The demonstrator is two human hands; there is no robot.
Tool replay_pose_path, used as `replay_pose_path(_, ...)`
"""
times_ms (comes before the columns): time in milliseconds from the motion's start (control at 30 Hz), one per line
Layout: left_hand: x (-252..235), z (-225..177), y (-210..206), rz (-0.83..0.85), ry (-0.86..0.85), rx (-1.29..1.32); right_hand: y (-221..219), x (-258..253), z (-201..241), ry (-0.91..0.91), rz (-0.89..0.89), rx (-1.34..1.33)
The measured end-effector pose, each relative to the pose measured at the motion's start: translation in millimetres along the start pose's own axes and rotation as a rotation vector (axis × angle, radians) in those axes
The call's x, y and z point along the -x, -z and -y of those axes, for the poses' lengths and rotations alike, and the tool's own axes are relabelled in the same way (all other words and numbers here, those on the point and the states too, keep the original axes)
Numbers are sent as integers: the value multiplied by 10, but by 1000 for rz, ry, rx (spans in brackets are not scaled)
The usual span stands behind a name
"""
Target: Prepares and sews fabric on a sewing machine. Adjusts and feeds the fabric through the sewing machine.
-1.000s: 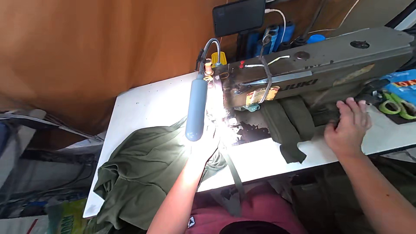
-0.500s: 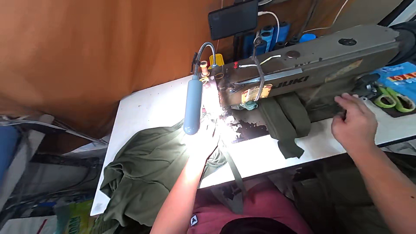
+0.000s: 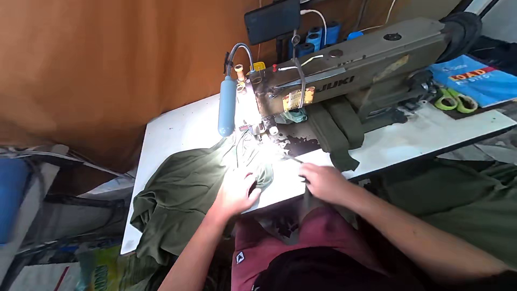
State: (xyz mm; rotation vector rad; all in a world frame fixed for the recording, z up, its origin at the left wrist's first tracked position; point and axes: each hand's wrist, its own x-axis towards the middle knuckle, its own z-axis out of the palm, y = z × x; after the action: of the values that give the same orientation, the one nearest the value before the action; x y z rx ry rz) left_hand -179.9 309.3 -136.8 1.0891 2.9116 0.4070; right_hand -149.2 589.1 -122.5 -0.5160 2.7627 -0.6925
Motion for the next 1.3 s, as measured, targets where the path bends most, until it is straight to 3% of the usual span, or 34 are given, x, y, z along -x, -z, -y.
replay_pose_path(100, 63, -38, 154, 50, -16, -4, 87, -241, 69, 39, -123, -139)
replay_pose_path(233, -96, -407, 867, 336, 184, 108, -47, -618, 366, 307, -140, -390)
replay_pose_path(333, -148, -514, 1245, 483, 346, -240, -90, -680, 513, 266, 28, -344)
replay_pose_path(400, -125, -526, 1335, 511, 369, -326, -184, -546, 545, 297, -43, -401)
replay_pose_path(500, -130, -662, 1278, 584, 211, -8, -420, -231, 527, 455, -244, -536)
replay_pose_path(567, -181, -650, 1029, 611, 112, 218, -611, -94, 431, 488, -361, -457)
replay_pose_path(667, -207, -307, 437, 382, 92, 364, -721, 86, 336, 325, -261, -177)
replay_pose_path(767, -318, 162, 44, 146, 259, 88, -799, 106, 335, 305, -267, -46)
replay_pose_path(833, -405, 221, -8, 91, 344, -50, -859, 84, 364, 324, -306, -17)
replay_pose_path(900, -469, 78, -45, -22, 266, -97, -874, 70, 378, 346, -327, -14)
replay_pose_path(1000, -466, -179, -166, 46, 145, 12, -642, 145, 331, 287, -220, -102)
replay_pose_path(1067, -388, -314, -196, 162, 195, 47, -422, 208, 186, 171, -334, -101)
replay_pose_path(1133, -311, -306, -271, 97, 208, 32, -199, 215, -36, -11, -422, -55)
replay_pose_path(1233, -295, -209, -432, -6, 169, -39, 5, 174, -249, -321, -212, 33)
replay_pose_path(1300, -309, -216, -459, -33, 156, -49, -12, 154, -302, -359, -135, 57)
